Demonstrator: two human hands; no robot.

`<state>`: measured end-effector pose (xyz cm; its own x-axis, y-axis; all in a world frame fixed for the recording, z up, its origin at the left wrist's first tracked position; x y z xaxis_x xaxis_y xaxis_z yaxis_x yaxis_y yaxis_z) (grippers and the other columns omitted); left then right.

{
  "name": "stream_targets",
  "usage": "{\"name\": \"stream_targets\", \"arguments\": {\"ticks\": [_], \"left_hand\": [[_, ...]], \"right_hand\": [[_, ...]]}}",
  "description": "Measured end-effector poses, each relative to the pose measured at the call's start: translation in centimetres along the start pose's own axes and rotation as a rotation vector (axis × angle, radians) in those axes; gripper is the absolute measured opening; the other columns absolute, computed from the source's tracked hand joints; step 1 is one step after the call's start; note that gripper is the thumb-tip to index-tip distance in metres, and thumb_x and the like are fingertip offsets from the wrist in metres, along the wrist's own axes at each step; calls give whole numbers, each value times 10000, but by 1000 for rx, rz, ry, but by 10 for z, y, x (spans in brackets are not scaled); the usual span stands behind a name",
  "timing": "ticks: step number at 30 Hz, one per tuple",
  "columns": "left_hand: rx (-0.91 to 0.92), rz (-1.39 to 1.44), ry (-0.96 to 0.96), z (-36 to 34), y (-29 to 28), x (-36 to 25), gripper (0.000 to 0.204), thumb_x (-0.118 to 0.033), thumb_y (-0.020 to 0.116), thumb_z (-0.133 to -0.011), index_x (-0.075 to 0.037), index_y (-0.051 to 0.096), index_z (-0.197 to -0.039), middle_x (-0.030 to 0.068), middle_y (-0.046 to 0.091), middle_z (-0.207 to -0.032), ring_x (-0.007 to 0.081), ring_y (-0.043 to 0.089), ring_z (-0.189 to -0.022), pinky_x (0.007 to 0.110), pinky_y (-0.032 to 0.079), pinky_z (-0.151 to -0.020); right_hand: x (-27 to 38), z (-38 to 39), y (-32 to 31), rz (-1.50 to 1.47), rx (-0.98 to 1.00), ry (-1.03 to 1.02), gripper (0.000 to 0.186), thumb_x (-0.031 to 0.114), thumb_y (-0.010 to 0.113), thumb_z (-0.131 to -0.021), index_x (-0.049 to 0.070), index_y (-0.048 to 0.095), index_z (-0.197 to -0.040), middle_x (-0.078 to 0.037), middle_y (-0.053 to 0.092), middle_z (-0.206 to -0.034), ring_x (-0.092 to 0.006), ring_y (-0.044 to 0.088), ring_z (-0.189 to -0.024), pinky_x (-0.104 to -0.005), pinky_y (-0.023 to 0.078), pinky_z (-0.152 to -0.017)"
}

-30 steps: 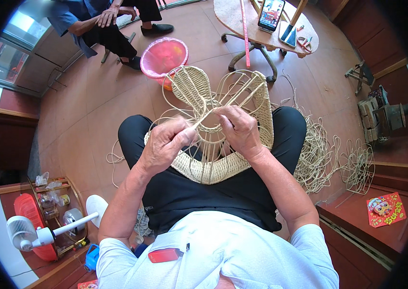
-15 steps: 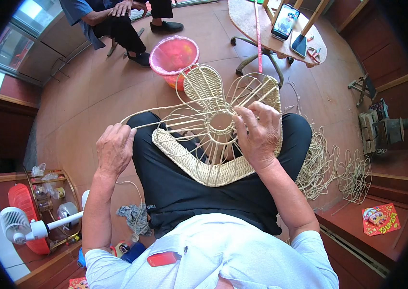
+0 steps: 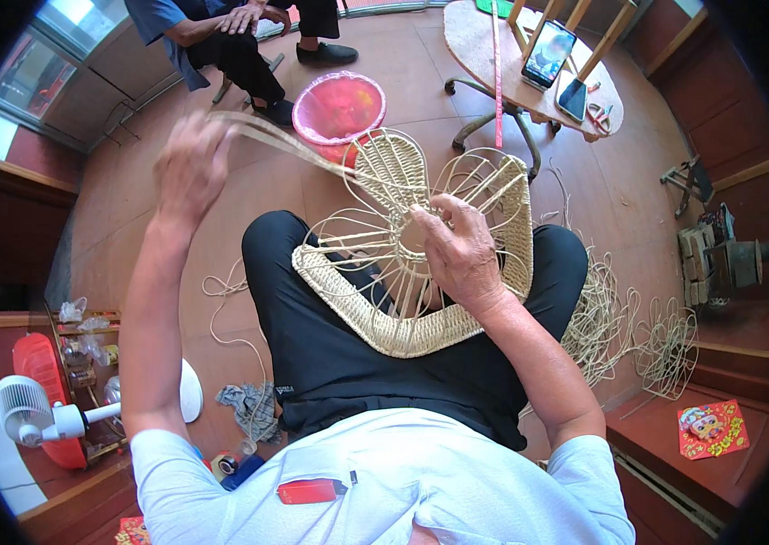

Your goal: The person is weaving a basket using long strips of dried plant material.

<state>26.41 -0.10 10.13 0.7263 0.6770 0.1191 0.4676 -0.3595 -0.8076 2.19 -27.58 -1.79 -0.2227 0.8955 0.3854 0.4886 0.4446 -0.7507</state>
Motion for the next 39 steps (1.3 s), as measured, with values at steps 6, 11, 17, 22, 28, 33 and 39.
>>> {"name": "stream_targets", "arguments": {"ticks": [6,11,17,22,28,33,39], "left_hand": [[-155,-67,157,-113,52,-38,261,-357,714,-1073,-114,761,-990,88,740,-1040,292,764,-1055,422,633,-861],[-153,66,87,-134,70,-67,231,-289,710,-1079,-81,759,-1167,112,751,-1035,356,787,-1044,470,649,-880],[145,864,-435,-37,48,-122,433,-164,750,-1039,-41,659,-1444,179,785,-1014,330,794,-901,461,613,-816],[138,836,-425,18,64,-194,825,-82,714,-1034,1,293,-1739,217,786,-1027,393,810,-893,505,643,-813],[236,476,-500,9,83,-212,996,-140,701,-1032,37,65,-1778,265,775,-884,456,796,-801,568,648,-708],[314,544,-601,9,96,-212,1015,-120,687,-987,14,69,-1781,289,785,-900,472,794,-806,581,646,-740],[293,688,-528,18,91,-212,938,-102,651,-1020,-44,103,-1779,388,755,-1151,545,777,-935,623,623,-829]], "right_hand": [[-3,3,11,23,-36,-13,456,8,740,-906,89,733,-1354,-132,616,-1227,-328,671,-1085,-462,569,-943],[4,0,8,64,-33,-16,458,34,745,-911,90,716,-1365,-127,621,-1219,-324,676,-1090,-455,568,-948],[-1,-2,5,5,-60,5,461,-47,725,-867,93,737,-1306,-122,645,-1174,-321,687,-1039,-467,578,-910],[-2,-2,6,30,-22,-1,422,54,744,-904,95,699,-1322,-114,620,-1197,-314,683,-1107,-462,565,-946],[-1,-1,9,-1,-41,3,426,30,722,-899,91,718,-1321,-122,617,-1185,-323,677,-1097,-467,556,-935],[-1,0,9,3,-41,6,427,27,723,-903,90,726,-1325,-120,623,-1190,-315,675,-1103,-460,555,-946],[0,3,5,-10,-75,-8,411,33,734,-899,88,733,-1306,-114,632,-1173,-316,682,-1106,-460,558,-949]]}}
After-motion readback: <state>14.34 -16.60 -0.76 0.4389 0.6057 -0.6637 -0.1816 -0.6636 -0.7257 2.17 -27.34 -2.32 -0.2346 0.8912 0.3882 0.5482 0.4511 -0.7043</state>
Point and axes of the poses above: each hand's wrist, its own z-axis away from the middle knuckle, its own y-axis out of the palm, x = y × z, the point moved 5 cm from there along -z, towards the middle knuckle
